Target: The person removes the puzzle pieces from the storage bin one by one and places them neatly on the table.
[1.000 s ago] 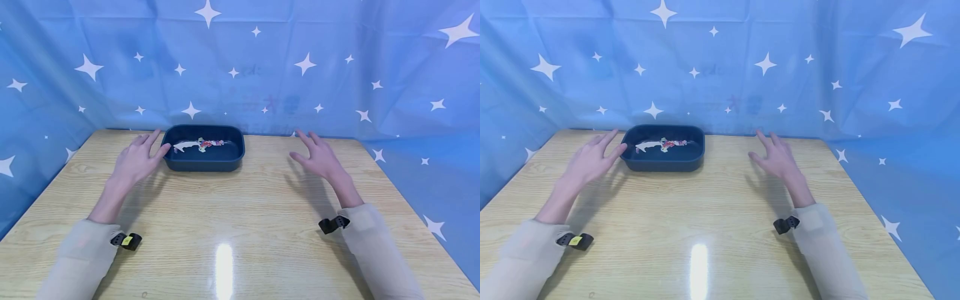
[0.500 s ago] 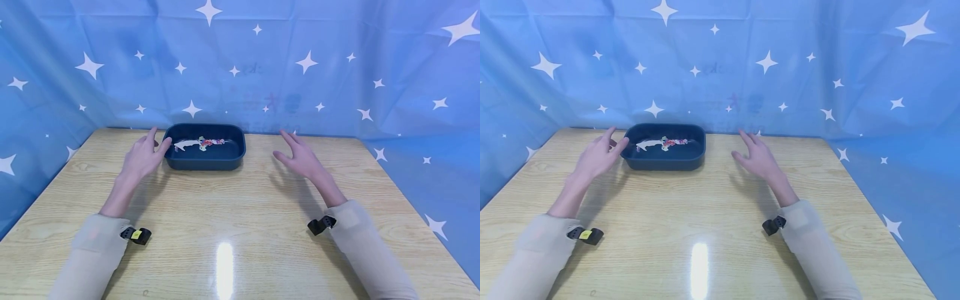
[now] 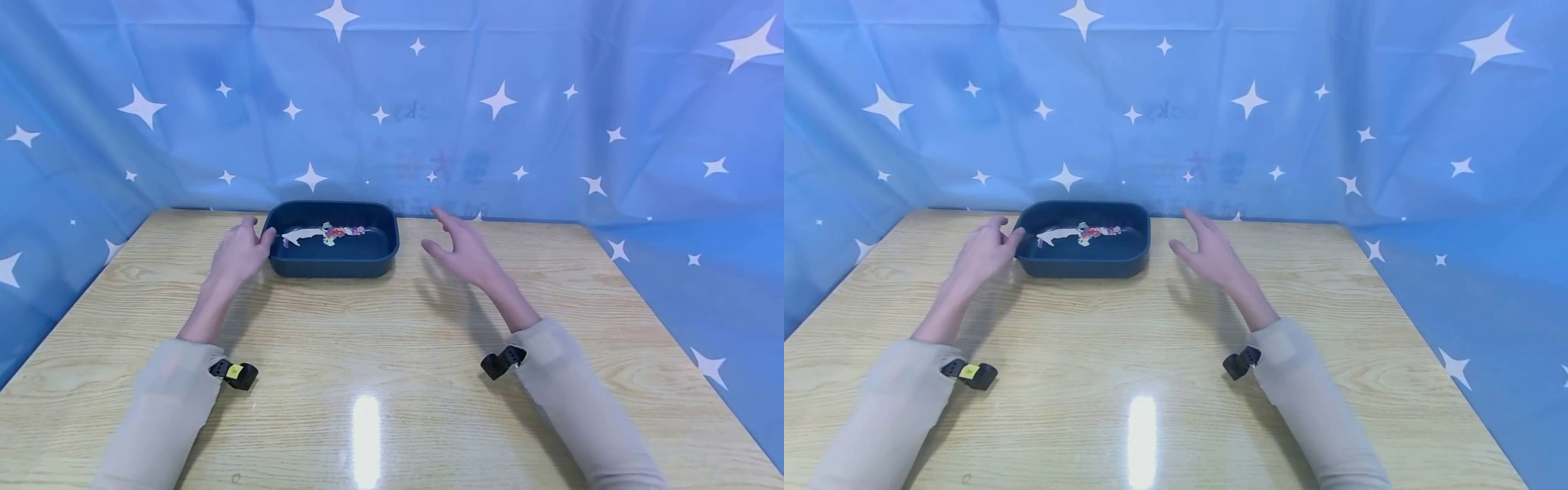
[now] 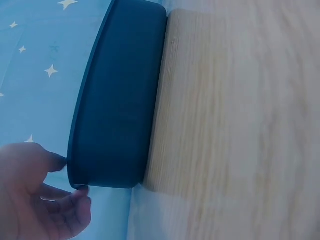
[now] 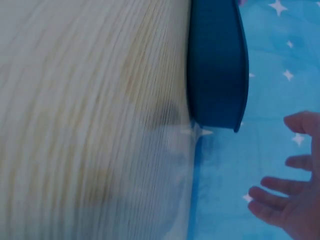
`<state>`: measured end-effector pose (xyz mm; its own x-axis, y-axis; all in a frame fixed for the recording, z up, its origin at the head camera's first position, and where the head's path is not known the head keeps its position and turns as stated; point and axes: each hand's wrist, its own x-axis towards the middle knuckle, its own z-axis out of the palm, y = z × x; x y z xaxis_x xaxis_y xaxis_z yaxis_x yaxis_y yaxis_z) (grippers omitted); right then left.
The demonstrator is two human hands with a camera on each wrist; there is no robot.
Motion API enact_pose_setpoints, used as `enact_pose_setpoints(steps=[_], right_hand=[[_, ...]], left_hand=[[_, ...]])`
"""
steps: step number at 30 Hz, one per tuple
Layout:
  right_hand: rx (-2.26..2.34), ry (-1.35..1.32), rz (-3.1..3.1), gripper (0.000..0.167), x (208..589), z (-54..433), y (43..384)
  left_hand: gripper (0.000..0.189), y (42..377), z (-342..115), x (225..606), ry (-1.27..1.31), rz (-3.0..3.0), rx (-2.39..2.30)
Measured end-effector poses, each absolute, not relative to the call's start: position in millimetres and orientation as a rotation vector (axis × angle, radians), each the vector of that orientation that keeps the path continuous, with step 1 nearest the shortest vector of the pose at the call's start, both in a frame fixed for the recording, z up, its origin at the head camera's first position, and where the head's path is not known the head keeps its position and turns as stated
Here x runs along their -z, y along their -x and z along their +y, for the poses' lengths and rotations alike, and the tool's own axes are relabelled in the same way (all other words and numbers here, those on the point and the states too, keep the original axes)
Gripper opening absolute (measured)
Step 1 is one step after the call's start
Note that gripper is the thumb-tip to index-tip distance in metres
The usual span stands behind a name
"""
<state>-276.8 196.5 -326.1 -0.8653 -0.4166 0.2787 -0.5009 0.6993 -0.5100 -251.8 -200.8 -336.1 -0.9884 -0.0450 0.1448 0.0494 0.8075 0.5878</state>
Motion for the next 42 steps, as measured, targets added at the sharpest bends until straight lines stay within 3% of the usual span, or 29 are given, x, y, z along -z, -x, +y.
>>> enact_pose_setpoints(steps=[14, 26, 42], right_hand=[[-1.118, -0.768, -2.642, 0.050, 329, 165, 283], [-1.221, -0.777, -2.631, 0.028, 324, 142, 286], [-0.904, -0.843, -2.969, 0.033, 334, 112, 300]], left_hand=[[0.012, 260, -200, 346, -0.113, -2.848, 1.261], [0.020, 253, -191, 348, 0.003, -2.903, 1.389], [0.011, 227, -176, 349, 0.007, -2.923, 1.431]])
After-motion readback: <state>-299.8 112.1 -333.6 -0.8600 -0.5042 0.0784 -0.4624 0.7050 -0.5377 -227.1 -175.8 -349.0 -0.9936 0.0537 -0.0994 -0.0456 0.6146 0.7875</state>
